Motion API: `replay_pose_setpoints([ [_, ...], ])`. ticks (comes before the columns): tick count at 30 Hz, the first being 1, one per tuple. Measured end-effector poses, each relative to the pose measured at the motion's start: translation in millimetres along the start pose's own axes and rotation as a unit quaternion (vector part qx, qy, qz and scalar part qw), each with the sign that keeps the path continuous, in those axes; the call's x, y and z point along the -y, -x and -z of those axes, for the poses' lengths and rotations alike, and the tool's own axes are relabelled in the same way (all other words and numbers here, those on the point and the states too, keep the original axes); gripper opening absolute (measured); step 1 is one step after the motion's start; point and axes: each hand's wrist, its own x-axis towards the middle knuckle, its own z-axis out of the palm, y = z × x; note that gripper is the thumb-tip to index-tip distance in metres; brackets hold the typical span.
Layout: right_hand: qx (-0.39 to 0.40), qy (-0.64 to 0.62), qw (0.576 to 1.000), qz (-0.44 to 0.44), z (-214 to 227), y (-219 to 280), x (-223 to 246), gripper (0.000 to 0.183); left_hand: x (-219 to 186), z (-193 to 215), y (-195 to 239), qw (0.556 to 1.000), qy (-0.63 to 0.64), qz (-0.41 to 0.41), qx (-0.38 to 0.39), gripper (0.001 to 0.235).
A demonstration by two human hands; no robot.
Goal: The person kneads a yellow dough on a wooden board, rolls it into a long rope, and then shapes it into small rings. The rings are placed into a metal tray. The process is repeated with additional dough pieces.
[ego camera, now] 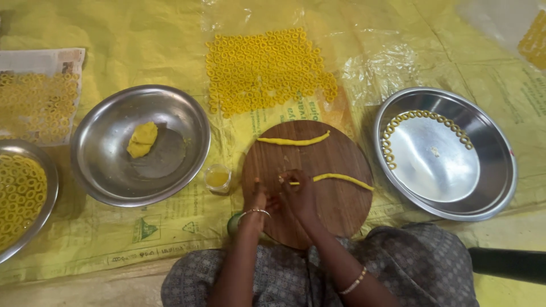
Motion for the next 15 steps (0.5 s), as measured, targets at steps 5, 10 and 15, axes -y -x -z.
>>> replay_pose_setpoints([
  [5, 0.059, -0.136, 0.983, -0.113, 42.0, 31.0, -29.9, 0.016, 33.0, -21.0, -17.0, 0.989, 0.015, 0.104, 0.101, 0.074],
  [10, 0.068, -0.259, 0.924, -0.272, 82.5, 58.8, -52.6, 0.018, 54.9, -42.5, -38.7, 0.987, 0.047, 0.097, 0.121, 0.028],
  [15, 0.098, -0.436, 0.818, -0.362, 108.3, 44.1, -73.4, 0.017, 64.3, -51.5, -34.2, 0.977, 0.072, 0.026, 0.199, 0.033],
])
